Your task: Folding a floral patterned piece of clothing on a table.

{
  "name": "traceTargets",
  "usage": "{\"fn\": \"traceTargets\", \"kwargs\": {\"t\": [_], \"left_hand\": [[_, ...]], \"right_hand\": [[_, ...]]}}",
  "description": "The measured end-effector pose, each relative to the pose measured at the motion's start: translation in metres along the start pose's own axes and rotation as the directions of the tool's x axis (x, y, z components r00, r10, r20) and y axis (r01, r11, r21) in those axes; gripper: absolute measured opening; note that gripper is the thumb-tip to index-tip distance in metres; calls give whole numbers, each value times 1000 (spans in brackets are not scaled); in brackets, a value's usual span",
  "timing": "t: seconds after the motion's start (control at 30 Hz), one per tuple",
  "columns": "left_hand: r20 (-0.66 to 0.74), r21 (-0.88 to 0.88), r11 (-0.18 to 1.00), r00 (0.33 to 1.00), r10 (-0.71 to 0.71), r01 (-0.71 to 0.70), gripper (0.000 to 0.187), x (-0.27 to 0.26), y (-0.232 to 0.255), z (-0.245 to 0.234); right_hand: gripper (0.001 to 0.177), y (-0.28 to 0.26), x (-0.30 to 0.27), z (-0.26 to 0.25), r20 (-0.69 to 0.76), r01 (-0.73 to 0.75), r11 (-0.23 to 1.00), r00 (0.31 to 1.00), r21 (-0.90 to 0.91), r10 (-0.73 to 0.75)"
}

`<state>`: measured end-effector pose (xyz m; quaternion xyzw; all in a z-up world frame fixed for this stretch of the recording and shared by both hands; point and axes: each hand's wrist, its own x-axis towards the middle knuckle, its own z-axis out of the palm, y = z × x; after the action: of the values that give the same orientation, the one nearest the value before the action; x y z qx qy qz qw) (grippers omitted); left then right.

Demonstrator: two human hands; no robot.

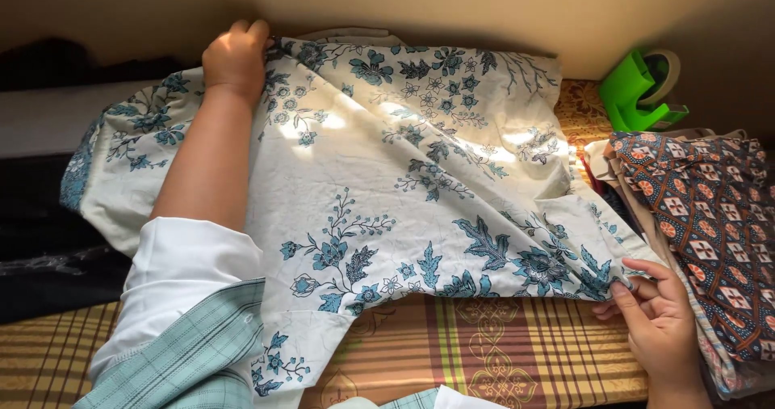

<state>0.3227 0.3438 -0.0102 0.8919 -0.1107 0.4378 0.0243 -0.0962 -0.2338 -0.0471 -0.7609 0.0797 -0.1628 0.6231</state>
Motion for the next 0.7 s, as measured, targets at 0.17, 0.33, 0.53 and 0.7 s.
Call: {"fn": "traceTargets", "kwargs": {"t": [0.17,0.33,0.53,0.7], "left_hand": [[231,49,997,972,49,-62,20,-15,13,16],[303,-243,964,953,-26,104,41,-20,80,-98],[335,-589,802,873,355,-101,24,-93,154,-259],[400,-651,700,650,646,-294,16,-188,182,-309]], "right_hand": [[41,-14,-2,5,-9,-20,997,1000,-72,19],[35,-19,-4,8,-12,-4,995,1000,-96,3],[31,-19,-1,6,-29,-2,995,1000,-102,-1],[32,-16,1,7,-7,13,998,1000,-63,-14]]}}
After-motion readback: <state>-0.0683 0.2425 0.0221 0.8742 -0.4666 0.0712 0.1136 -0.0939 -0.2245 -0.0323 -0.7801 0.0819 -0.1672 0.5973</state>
